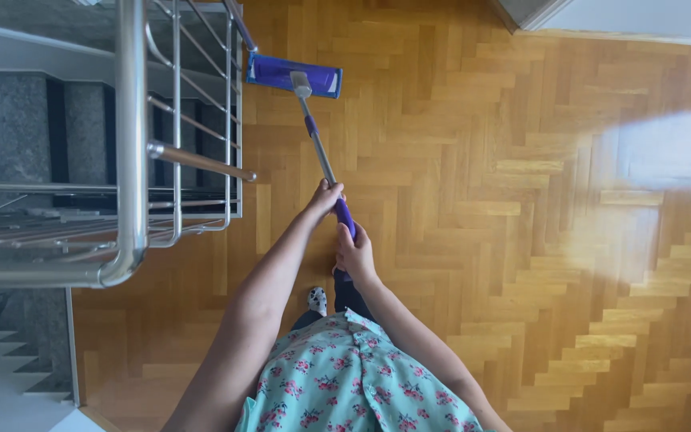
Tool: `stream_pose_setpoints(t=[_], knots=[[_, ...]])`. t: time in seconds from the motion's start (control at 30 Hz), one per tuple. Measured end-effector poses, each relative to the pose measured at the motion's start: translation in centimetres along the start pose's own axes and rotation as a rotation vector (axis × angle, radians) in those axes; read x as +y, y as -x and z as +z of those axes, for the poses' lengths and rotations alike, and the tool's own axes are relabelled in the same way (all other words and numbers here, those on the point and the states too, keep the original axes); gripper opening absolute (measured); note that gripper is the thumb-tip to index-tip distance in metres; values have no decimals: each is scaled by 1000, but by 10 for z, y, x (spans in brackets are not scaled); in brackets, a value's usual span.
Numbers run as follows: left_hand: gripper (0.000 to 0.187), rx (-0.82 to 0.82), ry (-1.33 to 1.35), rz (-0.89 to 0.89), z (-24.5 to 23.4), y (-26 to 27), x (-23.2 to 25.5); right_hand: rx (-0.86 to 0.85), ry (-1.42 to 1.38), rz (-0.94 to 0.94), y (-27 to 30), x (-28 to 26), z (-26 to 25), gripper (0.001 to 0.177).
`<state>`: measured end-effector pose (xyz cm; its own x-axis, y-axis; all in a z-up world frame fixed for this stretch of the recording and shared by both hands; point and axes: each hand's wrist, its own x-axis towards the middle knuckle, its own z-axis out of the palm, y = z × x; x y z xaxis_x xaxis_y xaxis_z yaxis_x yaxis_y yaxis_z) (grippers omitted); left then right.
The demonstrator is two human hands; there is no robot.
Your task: The person mops a parquet wooden floor using a purple flat mop. They move the mop back and forth across the room, covering areas near a white cabinet, a radiator, and a metal stair railing. The person wears patterned slippers and a floral top.
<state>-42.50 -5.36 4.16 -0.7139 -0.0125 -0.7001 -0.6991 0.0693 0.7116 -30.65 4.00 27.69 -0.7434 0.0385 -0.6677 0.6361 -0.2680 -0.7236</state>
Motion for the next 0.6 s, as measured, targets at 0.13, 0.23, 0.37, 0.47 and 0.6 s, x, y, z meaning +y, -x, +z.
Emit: stream_pose_setpoints(t=[0.13,0.23,0.37,0.47,0.6], knots=[[46,-29,45,-5,30,-6,41,27,-4,46,-22,-41,-21,52],[46,-27,71,-2,39,-15,67,17,55,58,-35,-73,-24,55],[43,-3,64,9,39,-61,87,-58,192,45,-76,-103,-25,58],[43,28,52,2,30,-83,97,-101,373,54,-116,-103,-22,62],[45,46,-5,-12,15,-102,132,-89,432,33,-150,-116,-4,59]])
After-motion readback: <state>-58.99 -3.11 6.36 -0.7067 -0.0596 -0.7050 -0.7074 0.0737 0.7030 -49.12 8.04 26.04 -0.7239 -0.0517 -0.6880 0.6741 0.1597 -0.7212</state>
